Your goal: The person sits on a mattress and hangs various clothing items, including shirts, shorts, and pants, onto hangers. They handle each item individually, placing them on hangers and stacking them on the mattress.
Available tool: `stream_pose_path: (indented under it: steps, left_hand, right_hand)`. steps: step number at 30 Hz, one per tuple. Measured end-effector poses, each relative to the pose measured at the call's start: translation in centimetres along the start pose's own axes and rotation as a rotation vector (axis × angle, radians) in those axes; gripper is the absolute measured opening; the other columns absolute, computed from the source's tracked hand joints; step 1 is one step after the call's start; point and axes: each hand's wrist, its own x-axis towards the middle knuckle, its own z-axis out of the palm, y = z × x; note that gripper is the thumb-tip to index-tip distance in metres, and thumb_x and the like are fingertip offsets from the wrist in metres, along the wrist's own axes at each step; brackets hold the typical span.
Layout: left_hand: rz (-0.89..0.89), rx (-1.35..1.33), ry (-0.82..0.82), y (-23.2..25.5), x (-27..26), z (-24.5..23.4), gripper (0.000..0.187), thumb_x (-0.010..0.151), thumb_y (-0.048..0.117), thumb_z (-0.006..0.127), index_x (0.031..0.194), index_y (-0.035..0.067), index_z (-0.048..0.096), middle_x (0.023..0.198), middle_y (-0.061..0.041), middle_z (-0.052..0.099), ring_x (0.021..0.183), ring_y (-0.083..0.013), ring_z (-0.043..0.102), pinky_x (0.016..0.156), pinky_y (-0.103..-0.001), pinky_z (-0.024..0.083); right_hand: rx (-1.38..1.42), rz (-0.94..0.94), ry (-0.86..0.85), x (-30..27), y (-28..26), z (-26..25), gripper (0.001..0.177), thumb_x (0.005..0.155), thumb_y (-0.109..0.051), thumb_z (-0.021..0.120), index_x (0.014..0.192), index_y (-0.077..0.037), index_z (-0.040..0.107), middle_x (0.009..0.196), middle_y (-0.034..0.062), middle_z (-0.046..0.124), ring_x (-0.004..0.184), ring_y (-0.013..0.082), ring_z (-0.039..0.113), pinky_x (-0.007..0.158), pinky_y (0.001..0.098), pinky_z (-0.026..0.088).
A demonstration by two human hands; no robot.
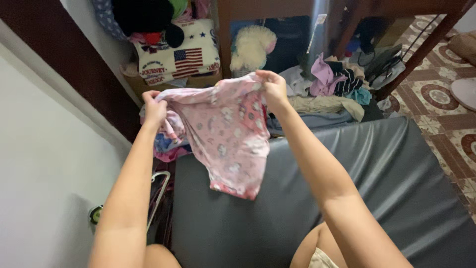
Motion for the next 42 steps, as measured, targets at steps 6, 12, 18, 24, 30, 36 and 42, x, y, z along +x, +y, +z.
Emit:
stream_pose_path:
  steps: [6,12,18,24,30,36,42]
  left_hand:
    - [0.128,-0.108,0.263,3.6,-1.9,-0.8,0.05,0.077,-0.015,0.042,0.122,0.005,0.046,0.111,-0.012,0.053,0.11,-0.0248,0.057,0.104,-0.034,0.045]
    - [0.379,0.375,0.093,1.8,-9.0,-1.1,0.049,0.068,-0.003,0.06,0.116,0.007,0.058,0.135,-0.024,0.055,0.129,-0.0422,0.05,0.112,-0.047,0.038]
    - [-0.039,0.779,-0.53,-2.8,-12.7,2.6,0.045,0.078,0.03,0.075,0.123,0.027,0.076,0.14,-0.022,0.055,0.134,-0.0433,0.048,0.116,-0.051,0.039]
    - [0.152,0.523,-0.295,8.4,-18.7,11.4,0.031,0.093,0.03,0.069,0.108,0.003,0.069,0.12,-0.02,0.063,0.118,-0.038,0.06,0.105,-0.047,0.047]
    - [0.353,0.163,-0.267,17.2,-25.6,20.2,0.036,0.091,0.025,0.068,0.12,0.006,0.067,0.134,-0.023,0.06,0.131,-0.0416,0.052,0.11,-0.049,0.041]
    - [0.408,0.279,-0.367,19.2,-27.6,23.3,0.04,0.091,0.03,0.07,0.125,0.008,0.066,0.138,-0.017,0.062,0.14,-0.0382,0.048,0.111,-0.051,0.037]
    - [0.362,0.252,-0.402,18.9,-28.0,23.0,0.043,0.09,0.036,0.071,0.123,0.01,0.066,0.13,-0.012,0.068,0.133,-0.0319,0.055,0.104,-0.046,0.042]
  right_hand:
    - [0.056,-0.122,0.026,1.5,-2.8,4.0,0.039,0.096,0.008,0.053,0.13,0.002,0.071,0.107,0.0034,0.071,0.078,0.0105,0.055,0.067,0.0242,0.046]
    - [0.009,0.011,-0.151,-2.2,5.6,-0.9,0.035,0.097,-0.006,0.068,0.132,0.002,0.07,0.114,0.0045,0.072,0.093,0.0123,0.063,0.08,0.0273,0.052]
    - [-0.381,0.728,-0.318,-8.5,12.9,-5.0,0.048,0.094,-0.02,0.07,0.14,-0.006,0.06,0.115,0.0035,0.069,0.095,0.0152,0.065,0.076,0.0324,0.058]
    - [-0.506,0.627,-0.267,-8.2,10.0,-8.0,0.042,0.095,-0.023,0.066,0.135,-0.01,0.065,0.112,0.0042,0.07,0.099,0.0139,0.067,0.078,0.0331,0.061]
    - [-0.648,0.503,-0.087,-8.1,7.5,-18.3,0.035,0.096,-0.018,0.067,0.129,-0.008,0.074,0.096,0.0053,0.064,0.083,0.0169,0.057,0.069,0.0364,0.052]
    - [-1.181,0.229,-0.019,-7.0,5.5,-29.9,0.029,0.087,-0.017,0.07,0.113,-0.01,0.078,0.104,0.0111,0.078,0.094,0.0213,0.073,0.086,0.0354,0.057]
    - [-1.439,0.339,-0.055,-5.6,6.8,-35.8,0.04,0.082,-0.021,0.075,0.12,-0.01,0.073,0.117,0.0214,0.072,0.112,0.0368,0.067,0.098,0.0439,0.052]
